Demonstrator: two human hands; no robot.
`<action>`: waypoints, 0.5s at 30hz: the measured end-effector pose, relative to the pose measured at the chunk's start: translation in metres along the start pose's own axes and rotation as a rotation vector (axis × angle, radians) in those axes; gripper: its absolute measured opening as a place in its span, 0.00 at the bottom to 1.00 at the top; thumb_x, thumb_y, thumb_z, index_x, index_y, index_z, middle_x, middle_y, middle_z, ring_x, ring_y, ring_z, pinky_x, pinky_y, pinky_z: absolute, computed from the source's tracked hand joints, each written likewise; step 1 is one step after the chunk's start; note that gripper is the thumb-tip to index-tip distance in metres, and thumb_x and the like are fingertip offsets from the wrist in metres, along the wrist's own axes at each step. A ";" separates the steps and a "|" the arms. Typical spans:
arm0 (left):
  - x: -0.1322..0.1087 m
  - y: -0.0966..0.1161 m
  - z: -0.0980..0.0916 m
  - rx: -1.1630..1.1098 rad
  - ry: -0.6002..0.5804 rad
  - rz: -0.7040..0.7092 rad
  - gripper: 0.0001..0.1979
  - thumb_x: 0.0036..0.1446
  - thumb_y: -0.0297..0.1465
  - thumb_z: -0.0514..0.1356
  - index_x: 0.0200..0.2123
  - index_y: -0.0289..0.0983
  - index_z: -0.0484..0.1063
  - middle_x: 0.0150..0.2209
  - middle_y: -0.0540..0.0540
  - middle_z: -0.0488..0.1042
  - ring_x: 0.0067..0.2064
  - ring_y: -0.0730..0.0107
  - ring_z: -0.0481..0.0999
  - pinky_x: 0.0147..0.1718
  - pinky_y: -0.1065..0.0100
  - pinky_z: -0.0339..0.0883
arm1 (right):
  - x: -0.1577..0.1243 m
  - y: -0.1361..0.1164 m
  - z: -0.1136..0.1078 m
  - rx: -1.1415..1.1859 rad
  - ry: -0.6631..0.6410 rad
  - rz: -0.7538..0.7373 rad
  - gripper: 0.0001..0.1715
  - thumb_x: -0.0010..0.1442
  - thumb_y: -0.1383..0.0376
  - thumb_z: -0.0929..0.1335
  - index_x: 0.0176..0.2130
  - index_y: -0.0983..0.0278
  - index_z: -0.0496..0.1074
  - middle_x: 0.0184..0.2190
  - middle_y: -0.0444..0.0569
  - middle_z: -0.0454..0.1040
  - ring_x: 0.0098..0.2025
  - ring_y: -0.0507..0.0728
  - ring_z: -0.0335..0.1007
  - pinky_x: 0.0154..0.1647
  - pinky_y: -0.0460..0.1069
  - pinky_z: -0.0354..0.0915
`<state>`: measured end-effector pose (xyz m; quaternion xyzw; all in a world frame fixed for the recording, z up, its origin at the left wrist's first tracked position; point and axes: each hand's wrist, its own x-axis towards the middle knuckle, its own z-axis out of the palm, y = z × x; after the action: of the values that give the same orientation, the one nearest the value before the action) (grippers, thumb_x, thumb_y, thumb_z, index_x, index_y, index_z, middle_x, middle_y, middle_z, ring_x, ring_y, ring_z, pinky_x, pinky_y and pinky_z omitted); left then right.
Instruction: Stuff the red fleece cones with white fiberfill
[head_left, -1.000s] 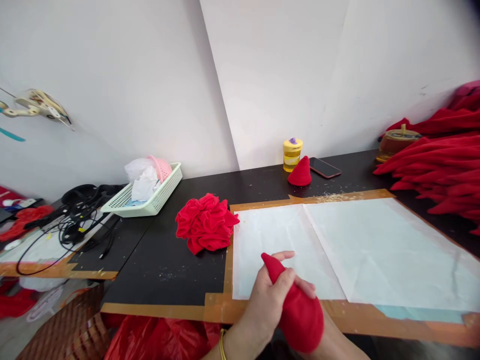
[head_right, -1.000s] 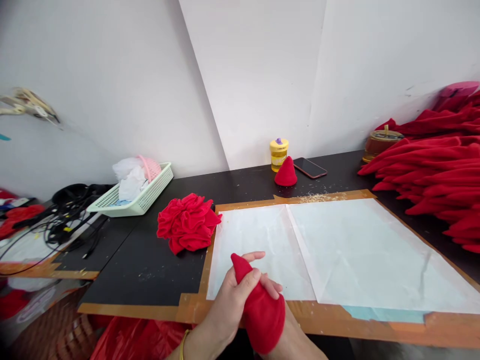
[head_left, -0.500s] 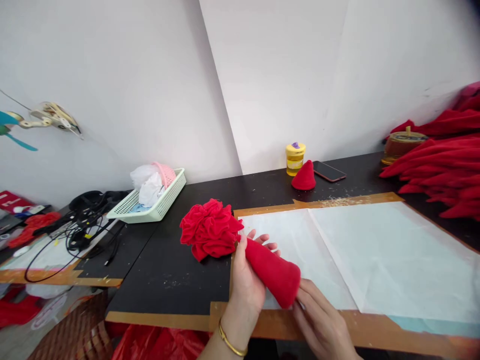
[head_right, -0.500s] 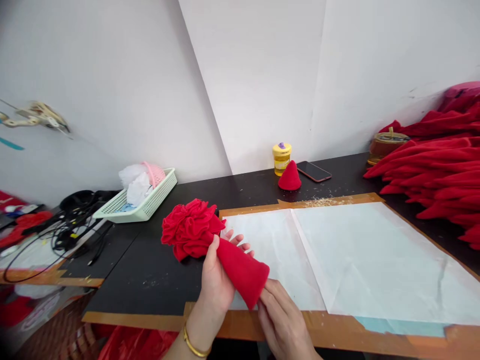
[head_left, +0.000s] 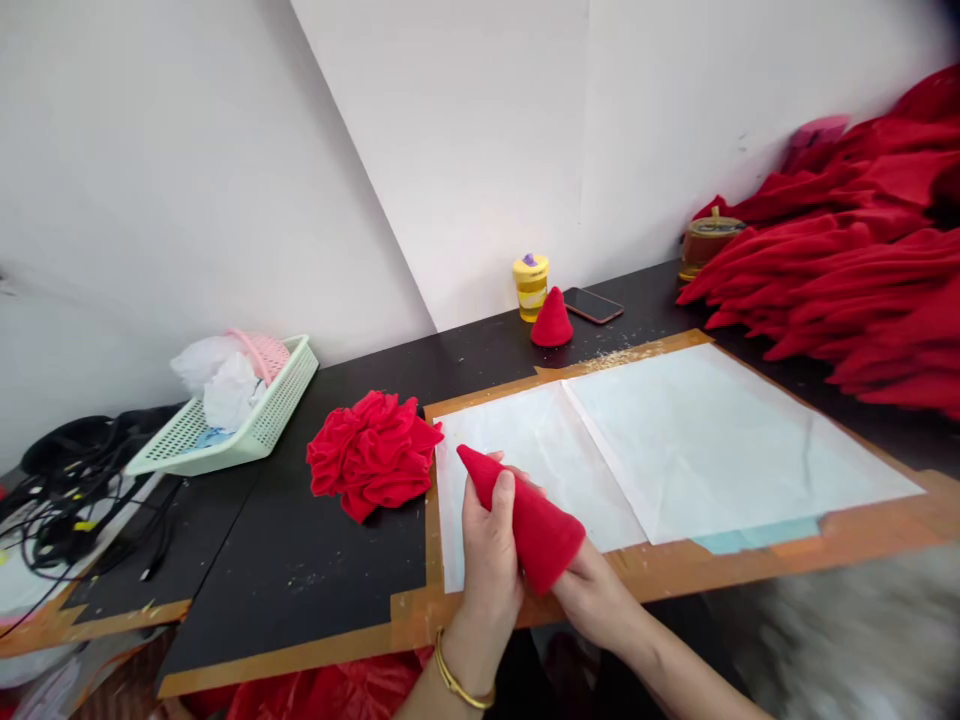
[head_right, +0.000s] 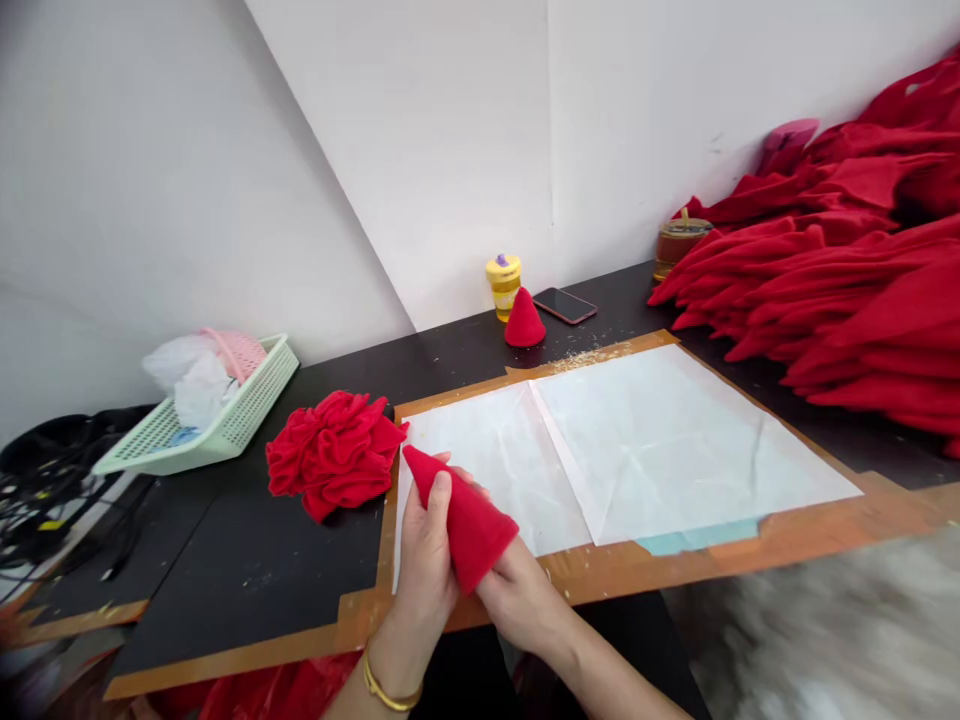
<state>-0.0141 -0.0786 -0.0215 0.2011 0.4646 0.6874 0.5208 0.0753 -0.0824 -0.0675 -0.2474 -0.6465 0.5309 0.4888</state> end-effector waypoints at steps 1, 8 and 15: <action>-0.002 -0.002 0.002 0.024 0.012 -0.008 0.23 0.55 0.41 0.70 0.50 0.42 0.68 0.34 0.51 0.76 0.34 0.66 0.79 0.35 0.67 0.72 | 0.000 0.000 0.000 0.092 0.025 0.040 0.28 0.70 0.61 0.65 0.67 0.55 0.65 0.67 0.54 0.65 0.69 0.65 0.60 0.69 0.66 0.55; 0.000 0.005 0.008 -0.043 0.076 0.009 0.24 0.55 0.46 0.68 0.49 0.39 0.70 0.34 0.49 0.77 0.32 0.69 0.78 0.32 0.69 0.72 | -0.022 -0.006 -0.001 0.085 0.164 0.084 0.22 0.70 0.62 0.64 0.62 0.55 0.71 0.60 0.54 0.74 0.62 0.62 0.71 0.62 0.60 0.68; 0.003 0.002 0.007 -0.057 0.059 -0.004 0.26 0.56 0.53 0.64 0.44 0.37 0.75 0.32 0.47 0.77 0.34 0.69 0.76 0.34 0.71 0.69 | -0.013 -0.010 -0.005 -0.221 0.282 0.039 0.12 0.62 0.68 0.66 0.43 0.62 0.78 0.39 0.52 0.82 0.38 0.59 0.79 0.38 0.51 0.77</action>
<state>-0.0111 -0.0729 -0.0166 0.1648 0.4602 0.7051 0.5136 0.0872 -0.0940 -0.0631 -0.3842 -0.6211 0.4260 0.5341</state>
